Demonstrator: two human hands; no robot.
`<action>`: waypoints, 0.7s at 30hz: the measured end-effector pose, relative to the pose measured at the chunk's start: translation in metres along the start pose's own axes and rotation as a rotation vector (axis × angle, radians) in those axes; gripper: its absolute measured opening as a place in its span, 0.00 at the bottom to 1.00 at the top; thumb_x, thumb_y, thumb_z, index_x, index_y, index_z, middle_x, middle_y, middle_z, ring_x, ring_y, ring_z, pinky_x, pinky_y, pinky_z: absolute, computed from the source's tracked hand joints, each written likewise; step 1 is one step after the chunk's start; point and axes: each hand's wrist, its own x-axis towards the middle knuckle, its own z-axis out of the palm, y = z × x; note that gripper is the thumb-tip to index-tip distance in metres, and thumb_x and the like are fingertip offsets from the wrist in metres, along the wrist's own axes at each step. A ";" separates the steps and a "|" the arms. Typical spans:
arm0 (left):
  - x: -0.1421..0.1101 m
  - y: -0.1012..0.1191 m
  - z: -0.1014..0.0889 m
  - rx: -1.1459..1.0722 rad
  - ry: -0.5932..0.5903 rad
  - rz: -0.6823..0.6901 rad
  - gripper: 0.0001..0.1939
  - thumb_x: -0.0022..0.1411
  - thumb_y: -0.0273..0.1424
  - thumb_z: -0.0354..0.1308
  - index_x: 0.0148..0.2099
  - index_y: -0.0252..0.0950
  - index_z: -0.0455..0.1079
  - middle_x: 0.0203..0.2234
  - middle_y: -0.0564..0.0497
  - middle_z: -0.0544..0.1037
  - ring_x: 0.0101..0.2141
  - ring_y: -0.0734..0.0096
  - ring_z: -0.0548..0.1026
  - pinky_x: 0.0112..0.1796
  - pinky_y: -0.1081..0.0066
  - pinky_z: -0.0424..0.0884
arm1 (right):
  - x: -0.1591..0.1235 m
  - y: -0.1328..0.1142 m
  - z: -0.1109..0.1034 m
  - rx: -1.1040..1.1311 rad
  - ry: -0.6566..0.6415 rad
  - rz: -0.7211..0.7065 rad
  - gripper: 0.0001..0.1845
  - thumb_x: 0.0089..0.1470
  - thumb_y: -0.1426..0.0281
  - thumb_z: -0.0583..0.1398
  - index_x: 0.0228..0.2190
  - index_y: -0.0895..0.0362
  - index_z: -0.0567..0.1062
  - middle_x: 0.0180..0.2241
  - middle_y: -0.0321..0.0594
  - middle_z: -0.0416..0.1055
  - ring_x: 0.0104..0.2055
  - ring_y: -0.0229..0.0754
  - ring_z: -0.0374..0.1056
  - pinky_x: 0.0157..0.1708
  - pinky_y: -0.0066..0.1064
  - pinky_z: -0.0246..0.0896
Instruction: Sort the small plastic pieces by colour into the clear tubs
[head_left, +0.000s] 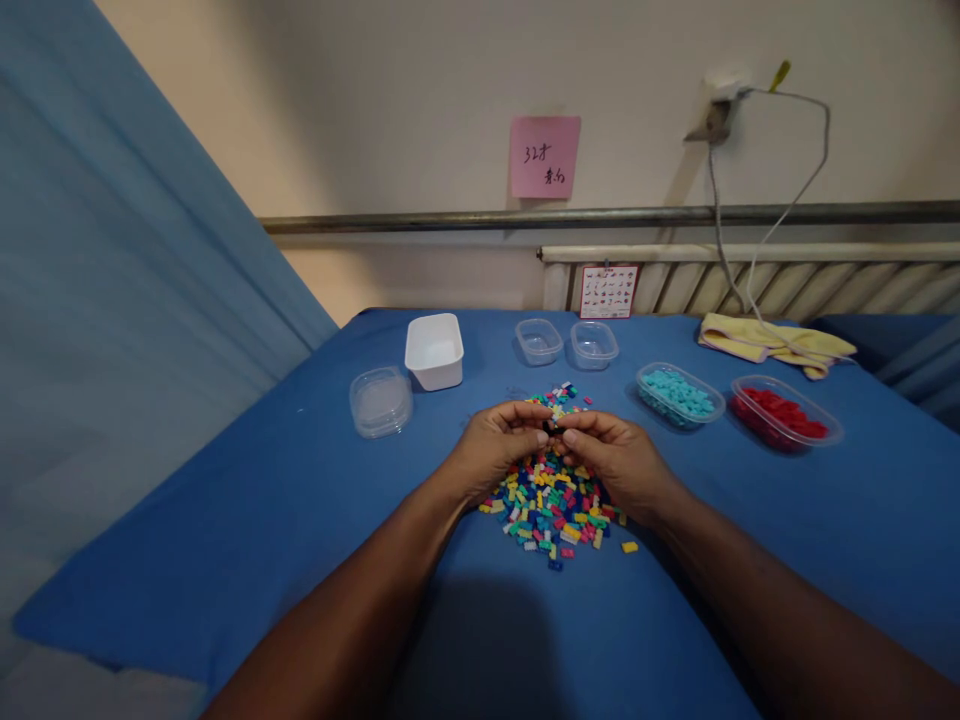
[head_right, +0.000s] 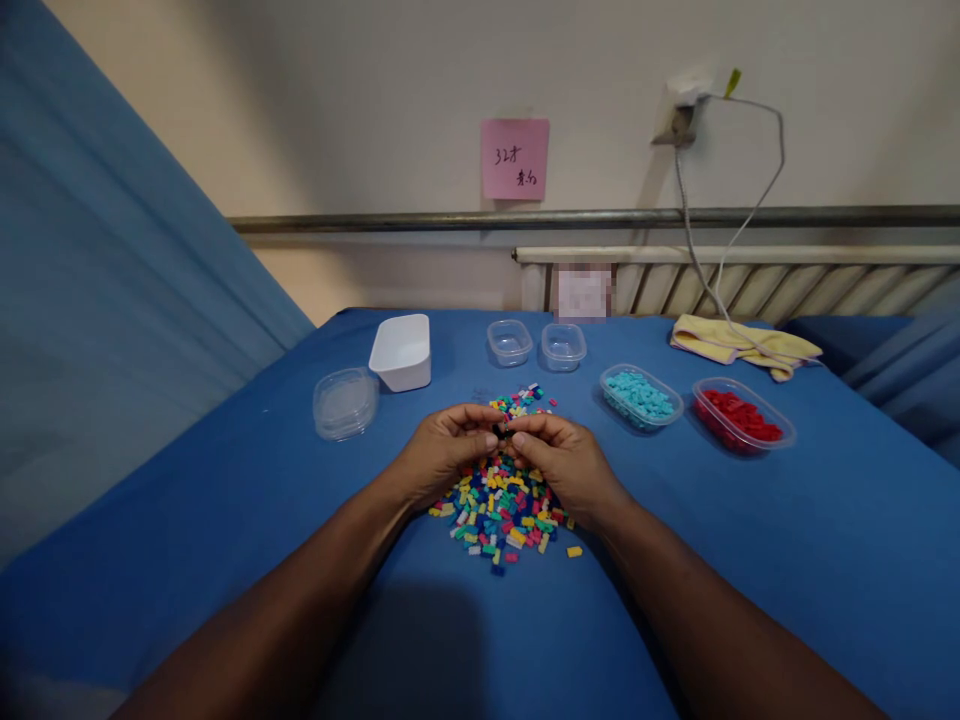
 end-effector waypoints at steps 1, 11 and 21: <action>0.000 0.000 0.000 -0.001 0.003 0.007 0.23 0.49 0.30 0.80 0.47 0.33 0.81 0.40 0.44 0.84 0.37 0.69 0.82 0.44 0.68 0.76 | 0.000 0.000 0.000 -0.007 0.006 0.000 0.18 0.50 0.58 0.76 0.40 0.53 0.85 0.33 0.36 0.82 0.34 0.37 0.74 0.40 0.32 0.70; 0.000 0.002 0.002 -0.032 -0.027 -0.008 0.23 0.50 0.31 0.81 0.47 0.31 0.80 0.36 0.46 0.84 0.34 0.71 0.81 0.39 0.73 0.76 | -0.001 0.003 0.000 -0.165 -0.011 -0.144 0.17 0.58 0.55 0.71 0.41 0.54 0.84 0.36 0.40 0.83 0.37 0.42 0.77 0.42 0.36 0.72; 0.001 -0.002 0.001 -0.101 -0.061 -0.121 0.29 0.48 0.33 0.83 0.49 0.29 0.77 0.36 0.45 0.83 0.34 0.71 0.83 0.38 0.76 0.80 | -0.006 -0.004 -0.012 -0.740 -0.114 -0.537 0.08 0.68 0.68 0.61 0.46 0.52 0.80 0.40 0.39 0.81 0.41 0.44 0.78 0.43 0.36 0.72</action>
